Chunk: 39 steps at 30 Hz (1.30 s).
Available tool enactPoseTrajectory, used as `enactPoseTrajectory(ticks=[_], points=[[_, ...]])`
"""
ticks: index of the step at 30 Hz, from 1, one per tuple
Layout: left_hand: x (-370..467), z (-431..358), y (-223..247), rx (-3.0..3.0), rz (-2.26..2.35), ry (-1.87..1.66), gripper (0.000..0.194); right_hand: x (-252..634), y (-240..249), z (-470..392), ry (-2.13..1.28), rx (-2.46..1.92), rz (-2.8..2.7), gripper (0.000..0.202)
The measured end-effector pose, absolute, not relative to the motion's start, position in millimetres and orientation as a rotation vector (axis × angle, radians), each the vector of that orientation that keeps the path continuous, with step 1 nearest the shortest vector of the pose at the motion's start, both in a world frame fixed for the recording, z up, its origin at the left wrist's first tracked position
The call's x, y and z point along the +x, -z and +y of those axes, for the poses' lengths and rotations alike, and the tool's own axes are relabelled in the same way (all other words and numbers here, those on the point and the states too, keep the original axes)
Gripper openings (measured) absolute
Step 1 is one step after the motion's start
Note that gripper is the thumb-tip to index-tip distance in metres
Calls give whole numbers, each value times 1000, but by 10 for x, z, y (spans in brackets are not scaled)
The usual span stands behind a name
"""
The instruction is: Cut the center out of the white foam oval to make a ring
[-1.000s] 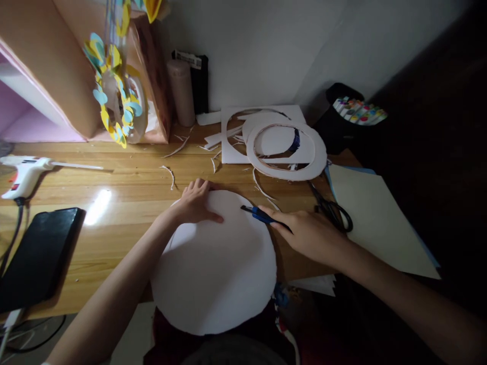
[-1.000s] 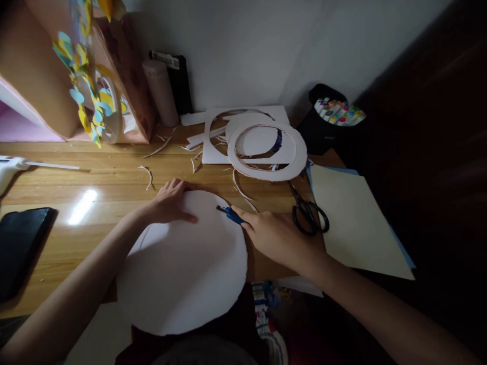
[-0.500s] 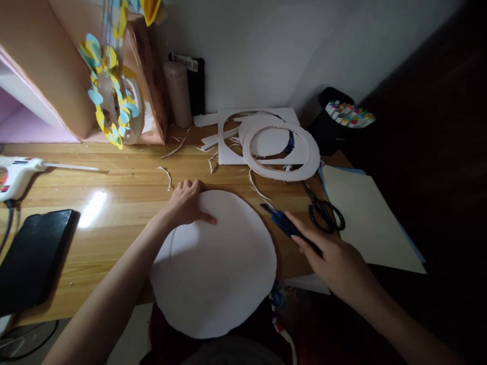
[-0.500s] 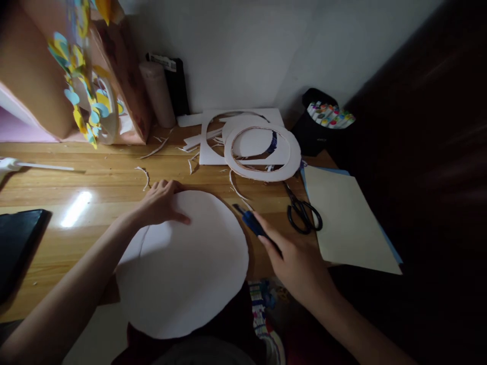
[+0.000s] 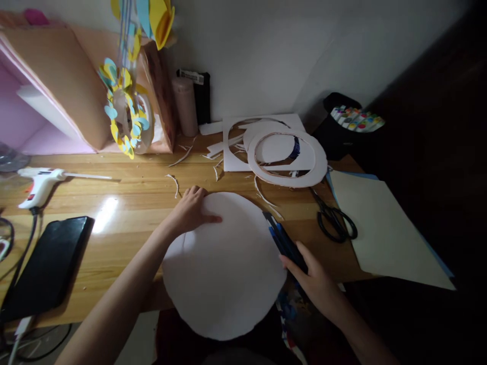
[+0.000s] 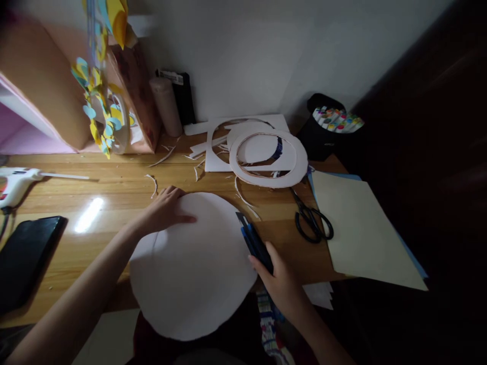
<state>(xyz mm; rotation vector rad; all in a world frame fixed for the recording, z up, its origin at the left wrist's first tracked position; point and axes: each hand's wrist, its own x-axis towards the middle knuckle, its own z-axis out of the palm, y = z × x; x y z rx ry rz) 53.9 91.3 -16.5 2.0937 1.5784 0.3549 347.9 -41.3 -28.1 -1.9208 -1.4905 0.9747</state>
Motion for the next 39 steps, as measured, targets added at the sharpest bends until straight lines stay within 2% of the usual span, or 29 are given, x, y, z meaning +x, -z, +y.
enactPoseTrajectory(ticks=[4, 7, 12, 15, 21, 26, 29, 35, 39], points=[[589, 954, 184, 1979, 1594, -399, 58, 3500, 225, -386, -1053, -1858, -1528, 30], [602, 867, 158, 1917, 1662, -449, 55, 3508, 206, -326, -1005, -1840, -1524, 26], [555, 595, 102, 1630, 1916, -591, 57, 3538, 232, -109, -816, -1877, -1365, 32], [513, 413, 91, 1466, 1988, -686, 61, 3554, 283, 32, -814, -1843, -1247, 39], [390, 445, 18, 1391, 1663, -709, 42, 3707, 279, 220, -847, -1711, -1242, 45], [462, 746, -61, 1445, 1351, -659, 43, 3814, 130, 290, -893, -1651, -1434, 45], [602, 770, -91, 1525, 1432, -519, 40, 3791, 90, 291, -833, -1692, -1464, 44], [748, 659, -76, 1595, 1594, -559, 27, 3799, 182, 292, -774, -1733, -1501, 47], [693, 688, -59, 1618, 1575, -528, 31, 3824, 222, 320, -816, -1721, -1501, 49]])
